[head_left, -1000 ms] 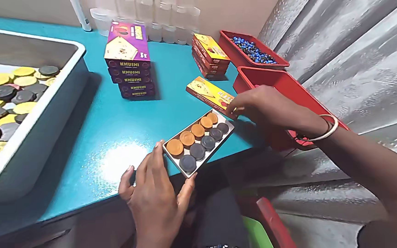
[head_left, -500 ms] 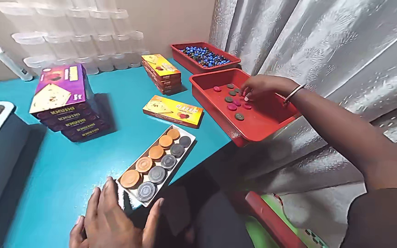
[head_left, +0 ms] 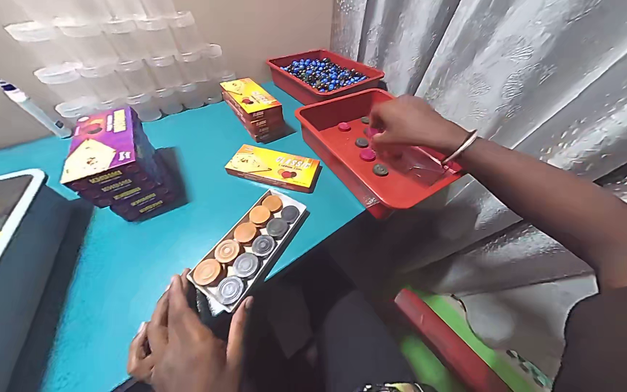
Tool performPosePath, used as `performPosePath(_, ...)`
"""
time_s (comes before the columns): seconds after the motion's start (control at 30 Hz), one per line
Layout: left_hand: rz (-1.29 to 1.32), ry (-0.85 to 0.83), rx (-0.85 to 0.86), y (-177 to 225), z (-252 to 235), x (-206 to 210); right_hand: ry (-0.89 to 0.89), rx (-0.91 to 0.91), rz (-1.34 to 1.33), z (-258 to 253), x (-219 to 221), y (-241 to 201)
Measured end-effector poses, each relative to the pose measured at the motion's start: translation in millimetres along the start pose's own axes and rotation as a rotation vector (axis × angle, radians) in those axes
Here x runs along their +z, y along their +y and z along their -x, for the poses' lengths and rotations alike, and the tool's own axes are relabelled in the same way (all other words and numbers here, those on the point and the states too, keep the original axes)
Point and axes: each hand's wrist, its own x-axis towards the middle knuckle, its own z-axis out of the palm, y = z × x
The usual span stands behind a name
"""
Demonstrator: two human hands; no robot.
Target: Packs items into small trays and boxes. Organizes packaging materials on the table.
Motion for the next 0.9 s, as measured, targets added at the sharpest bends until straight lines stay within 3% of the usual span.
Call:
performPosePath(0.1, -0.011, 0.029, -0.020, 0.5, 1.1, 0.8, 0.287, -0.231, -0.204, 21.2, -14.9, -68.2)
performPosePath(0.23, 0.001, 0.039, 0.016, -1.5, 1.4, 0.2, 0.231, -0.654, -0.303, 47.2, -1.8, -144.6)
performPosePath(0.33, 0.037, 0.009, 0.035, -4.6, 3.7, -3.2, 0.194, -0.732, -0.182, 50.5, 12.5, -170.7)
performPosePath(0.5, 0.064, 0.003, 0.059, -5.2, 4.3, -6.4, 0.003, -0.657, -0.108, 59.1, 22.9, -176.9)
performPosePath(0.6, 0.072, 0.025, 0.058, -4.2, 4.6, -5.3, 0.137, -0.707, -0.230, 62.5, 26.0, -171.6)
performPosePath(0.73, 0.075, 0.020, 0.054, -4.4, 6.7, -7.0, 0.323, -0.334, -0.262, 44.2, 43.1, -170.5)
performPosePath(0.9, 0.002, 0.024, 0.071, -11.6, 12.6, -12.3, 0.068, 0.043, -0.328, 17.8, 73.2, -171.8)
